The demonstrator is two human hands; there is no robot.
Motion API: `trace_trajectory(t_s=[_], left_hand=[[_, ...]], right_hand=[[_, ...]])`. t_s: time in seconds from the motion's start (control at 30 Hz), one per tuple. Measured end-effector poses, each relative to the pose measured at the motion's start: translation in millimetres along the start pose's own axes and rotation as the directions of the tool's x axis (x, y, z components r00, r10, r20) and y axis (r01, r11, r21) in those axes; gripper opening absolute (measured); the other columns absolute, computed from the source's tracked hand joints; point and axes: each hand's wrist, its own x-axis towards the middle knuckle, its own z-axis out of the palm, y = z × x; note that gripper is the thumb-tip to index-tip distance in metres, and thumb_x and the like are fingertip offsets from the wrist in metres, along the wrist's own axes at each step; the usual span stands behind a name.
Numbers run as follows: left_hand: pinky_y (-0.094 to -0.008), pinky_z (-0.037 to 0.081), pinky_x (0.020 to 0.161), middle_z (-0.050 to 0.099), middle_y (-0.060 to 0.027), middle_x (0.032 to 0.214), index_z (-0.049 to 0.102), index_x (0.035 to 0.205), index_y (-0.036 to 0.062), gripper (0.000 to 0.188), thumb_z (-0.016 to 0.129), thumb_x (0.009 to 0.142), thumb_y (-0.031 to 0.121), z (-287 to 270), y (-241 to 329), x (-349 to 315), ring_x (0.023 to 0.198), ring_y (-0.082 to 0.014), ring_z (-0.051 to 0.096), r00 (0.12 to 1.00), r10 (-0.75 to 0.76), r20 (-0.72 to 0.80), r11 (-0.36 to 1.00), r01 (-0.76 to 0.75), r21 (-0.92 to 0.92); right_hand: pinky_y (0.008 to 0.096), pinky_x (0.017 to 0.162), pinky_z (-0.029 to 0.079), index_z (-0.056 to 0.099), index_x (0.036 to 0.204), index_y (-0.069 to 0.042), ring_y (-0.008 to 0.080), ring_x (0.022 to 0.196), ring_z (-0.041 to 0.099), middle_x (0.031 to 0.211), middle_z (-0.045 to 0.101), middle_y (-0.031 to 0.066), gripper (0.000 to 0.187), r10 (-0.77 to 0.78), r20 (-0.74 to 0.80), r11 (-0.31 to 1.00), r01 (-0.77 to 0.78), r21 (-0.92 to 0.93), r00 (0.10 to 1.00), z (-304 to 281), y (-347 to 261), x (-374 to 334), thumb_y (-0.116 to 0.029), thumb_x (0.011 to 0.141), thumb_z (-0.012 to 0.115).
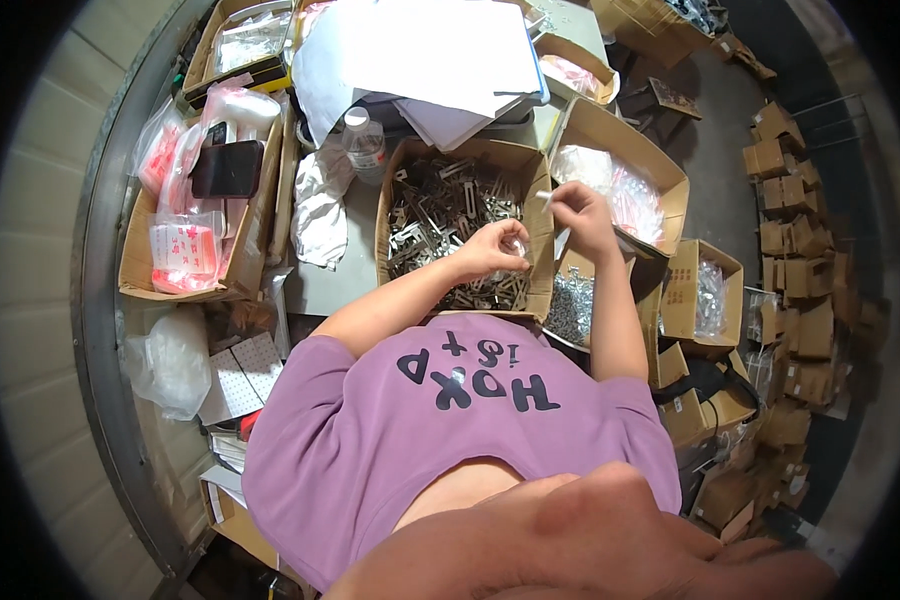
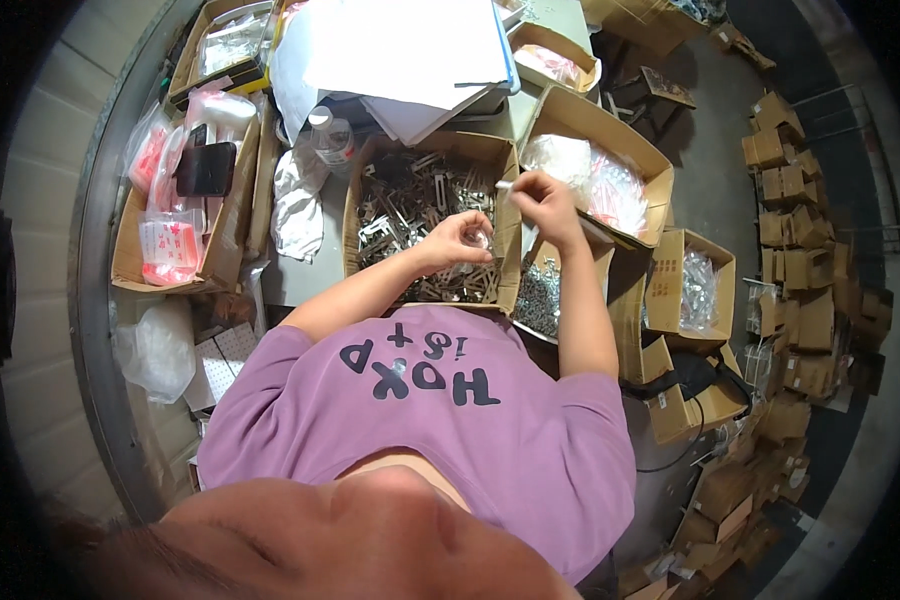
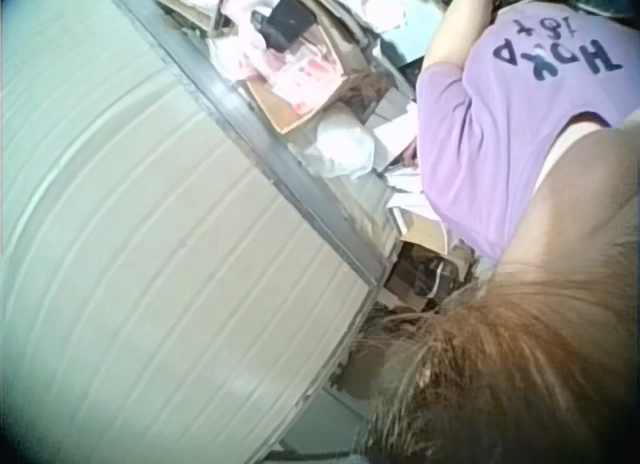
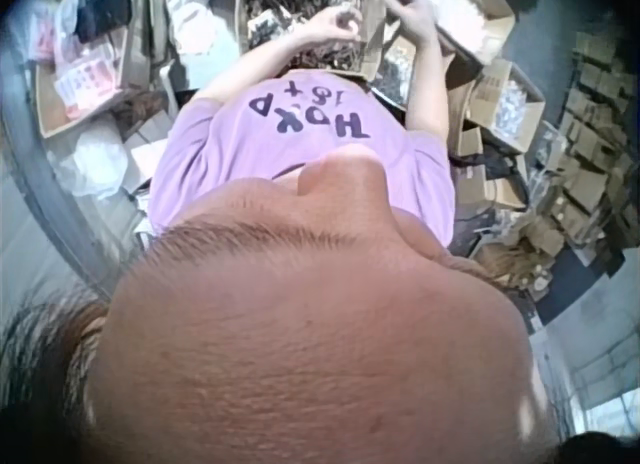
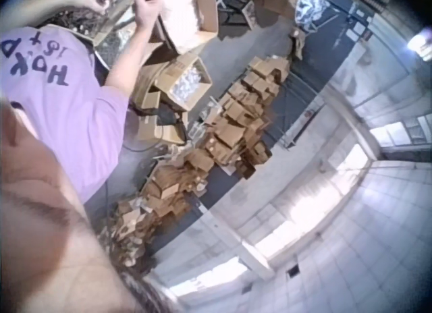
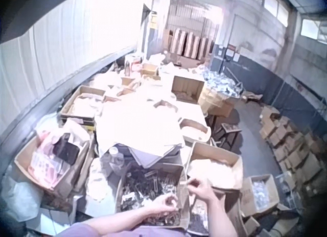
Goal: The person picks up metal clips from a large box, pairs them with small screws from a smaller box, and places them into small plastic bags.
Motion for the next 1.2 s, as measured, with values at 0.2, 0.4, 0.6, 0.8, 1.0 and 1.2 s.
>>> trace_trajectory(t_s=[0.2,0.4,0.6,0.8,1.0,1.2], left_hand=[[-0.0238,0.046,0.074,0.053,-0.0004,0.091,0.050,0.099,0.0050,0.039,0.071,0.068,0.002,4,0,-1,0.083,-0.0079,0.052,0.999,0.025,0.031,0.997,-0.022,-0.076],[-0.0259,0.045,0.082,0.053,-0.0018,0.098,0.048,0.106,0.0033,0.040,0.064,0.069,0.000,2,5,-3,0.094,-0.0099,0.052,0.987,0.002,0.158,1.000,-0.002,-0.002],[-0.0270,0.044,0.084,0.057,-0.0064,0.106,0.050,0.110,-0.0001,0.030,0.060,0.083,0.005,6,2,-3,0.096,-0.0117,0.054,0.977,0.214,-0.015,0.971,-0.211,0.109],[-0.0216,0.044,0.066,0.060,-0.0015,0.081,0.058,0.093,-0.0007,0.013,0.056,0.088,0.011,7,2,-6,0.073,-0.0073,0.054,0.957,0.275,-0.098,0.905,-0.223,0.362],[-0.0248,0.043,0.060,0.058,-0.0057,0.073,0.056,0.087,-0.0008,0.013,0.054,0.086,0.012,15,12,-9,0.065,-0.0105,0.052,0.943,0.322,-0.081,0.830,-0.241,0.503],[-0.0231,0.043,0.067,0.057,-0.0023,0.078,0.054,0.087,-0.0005,0.012,0.051,0.089,0.011,8,10,-7,0.072,-0.0087,0.051,0.926,0.333,-0.176,0.923,-0.282,0.261]], right_hand=[[0.0294,0.070,0.047,0.062,0.080,-0.004,0.0207,0.074,0.059,0.082,0.060,0.0094,0.012,-0.053,0.312,0.894,0.184,-0.409,0.949,33,-21,-37,-0.009,0.070,0.066],[0.0385,0.090,0.039,0.066,0.080,-0.010,0.0293,0.101,0.050,0.107,0.055,0.0108,0.012,-0.224,0.280,0.725,0.352,-0.592,0.933,35,-31,-59,-0.012,0.068,0.068],[0.0296,0.066,0.049,0.063,0.078,-0.002,0.0225,0.081,0.060,0.094,0.063,0.0097,0.011,-0.347,0.078,0.710,0.316,-0.629,0.935,32,-16,-64,-0.010,0.071,0.068],[0.0272,0.058,0.046,0.061,0.078,0.000,0.0166,0.066,0.059,0.080,0.063,0.0086,0.013,-0.177,-0.093,0.846,0.103,-0.523,0.980,41,-17,-70,-0.011,0.072,0.066],[0.0351,0.066,0.045,0.058,0.079,0.000,0.0268,0.073,0.056,0.074,0.057,0.0128,0.016,-0.263,-0.022,0.775,0.198,-0.601,0.965,41,-2,-68,-0.014,0.071,0.063],[0.0339,0.065,0.042,0.054,0.072,0.000,0.0259,0.072,0.052,0.073,0.053,0.0115,0.016,-0.187,-0.078,0.857,0.124,-0.501,0.979,32,-13,-78,-0.014,0.071,0.062]])
